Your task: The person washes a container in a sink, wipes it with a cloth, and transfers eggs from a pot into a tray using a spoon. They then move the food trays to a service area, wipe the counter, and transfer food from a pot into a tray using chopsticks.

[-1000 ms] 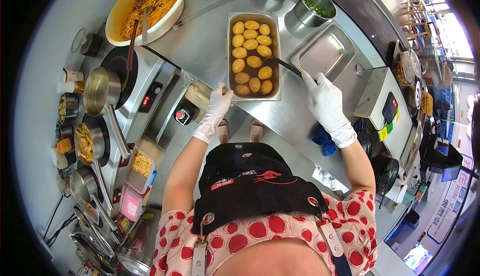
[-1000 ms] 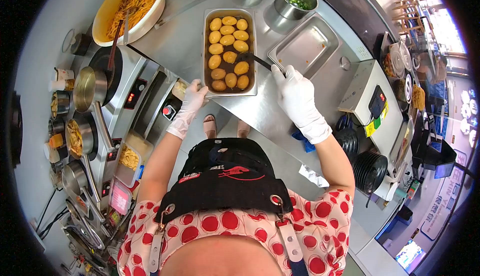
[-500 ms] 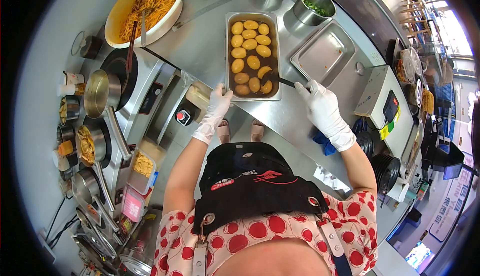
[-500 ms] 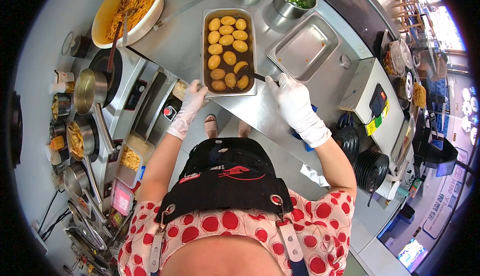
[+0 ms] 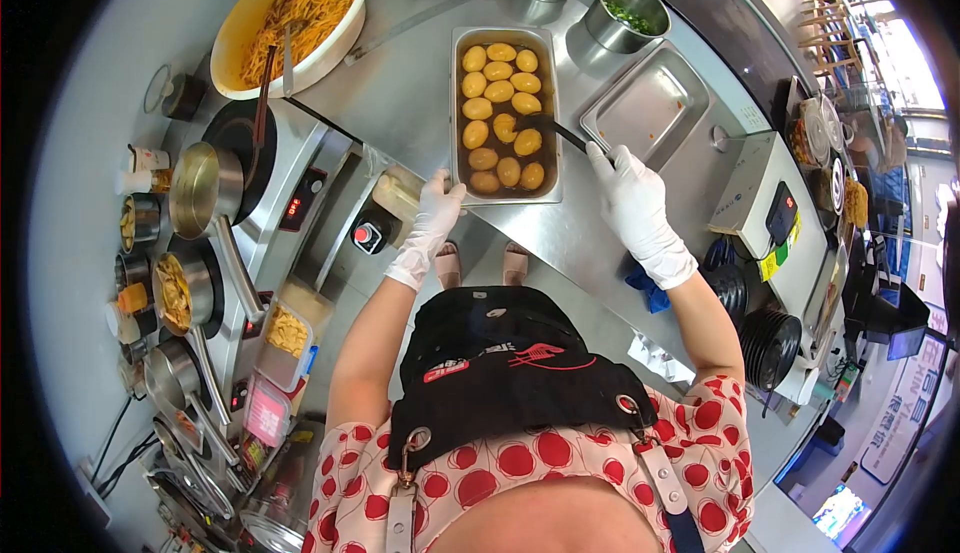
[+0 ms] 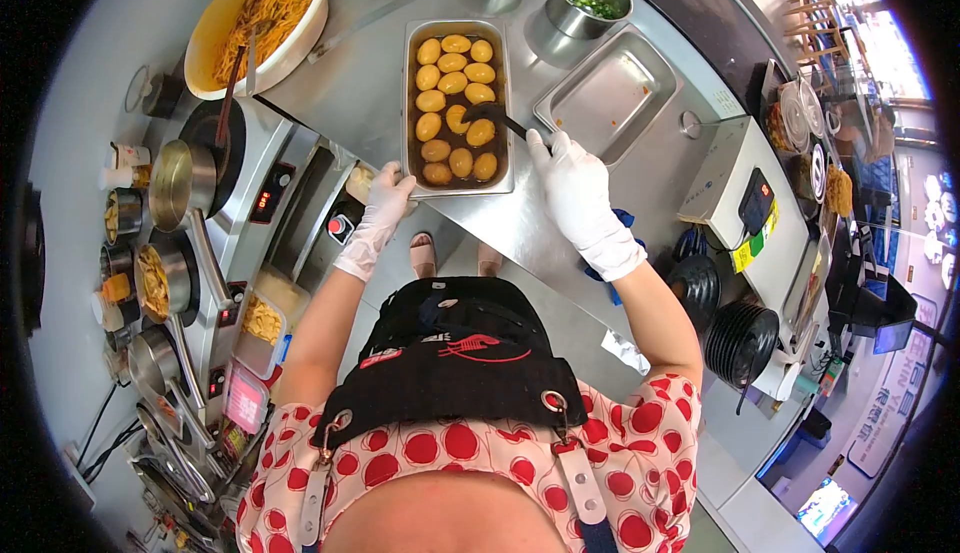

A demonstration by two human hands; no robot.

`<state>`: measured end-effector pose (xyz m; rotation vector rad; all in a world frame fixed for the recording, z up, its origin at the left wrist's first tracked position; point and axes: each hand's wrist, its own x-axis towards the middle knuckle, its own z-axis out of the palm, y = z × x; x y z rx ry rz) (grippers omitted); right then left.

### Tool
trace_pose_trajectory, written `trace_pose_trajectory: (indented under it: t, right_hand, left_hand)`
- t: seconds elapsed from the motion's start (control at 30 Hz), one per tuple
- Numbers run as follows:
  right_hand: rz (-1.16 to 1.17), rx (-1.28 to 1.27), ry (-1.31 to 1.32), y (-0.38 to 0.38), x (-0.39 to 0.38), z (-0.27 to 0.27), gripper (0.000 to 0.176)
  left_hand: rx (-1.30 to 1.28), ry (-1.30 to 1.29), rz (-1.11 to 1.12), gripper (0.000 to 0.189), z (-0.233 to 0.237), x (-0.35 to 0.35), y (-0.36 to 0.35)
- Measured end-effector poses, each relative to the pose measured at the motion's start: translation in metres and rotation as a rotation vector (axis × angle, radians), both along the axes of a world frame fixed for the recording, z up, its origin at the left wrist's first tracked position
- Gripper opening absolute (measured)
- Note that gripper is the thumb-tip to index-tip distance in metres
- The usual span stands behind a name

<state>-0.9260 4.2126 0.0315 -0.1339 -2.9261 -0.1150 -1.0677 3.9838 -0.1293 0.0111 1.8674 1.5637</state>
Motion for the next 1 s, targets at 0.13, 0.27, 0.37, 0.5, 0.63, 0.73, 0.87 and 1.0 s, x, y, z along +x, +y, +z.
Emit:
trace_pose_trajectory:
  t: [0.13, 0.27, 0.37, 0.5, 0.63, 0.73, 0.87, 1.0]
  right_hand:
    - [0.032, -0.06, -0.011, -0.01, -0.009, 0.0, 0.039]
    - [0.022, -0.033, -0.039, -0.02, -0.017, -0.005, 0.039]
    - [-0.001, -0.025, 0.013, -0.018, -0.022, -0.015, 0.039]
    - [-0.084, -0.124, 0.011, -0.009, -0.016, -0.015, 0.042]
    - [-0.105, -0.188, -0.011, -0.004, -0.003, -0.015, 0.043]
    - [-0.063, -0.151, 0.05, 0.001, 0.003, -0.027, 0.043]
    - [-0.097, -0.169, 0.027, -0.002, 0.013, -0.045, 0.045]
    - [-0.208, -0.284, 0.03, -0.021, 0.023, -0.063, 0.043]
  left_hand:
    - [-0.036, 0.025, -0.018, 0.04, 0.013, 0.001, 0.0]
    - [-0.076, -0.01, -0.042, 0.04, 0.008, 0.0, 0.0]
    - [-0.095, 0.009, -0.065, 0.041, 0.01, 0.0, -0.001]
    - [-0.061, 0.056, -0.009, 0.04, 0.007, 0.002, 0.001]
    - [-0.088, 0.002, -0.06, 0.043, 0.009, -0.001, -0.001]
    - [-0.081, -0.021, -0.063, 0.044, 0.011, -0.002, 0.0]
    - [-0.081, -0.021, -0.072, 0.039, 0.007, -0.001, -0.001]
    - [-0.081, -0.019, -0.07, 0.032, 0.01, -0.001, 0.0]
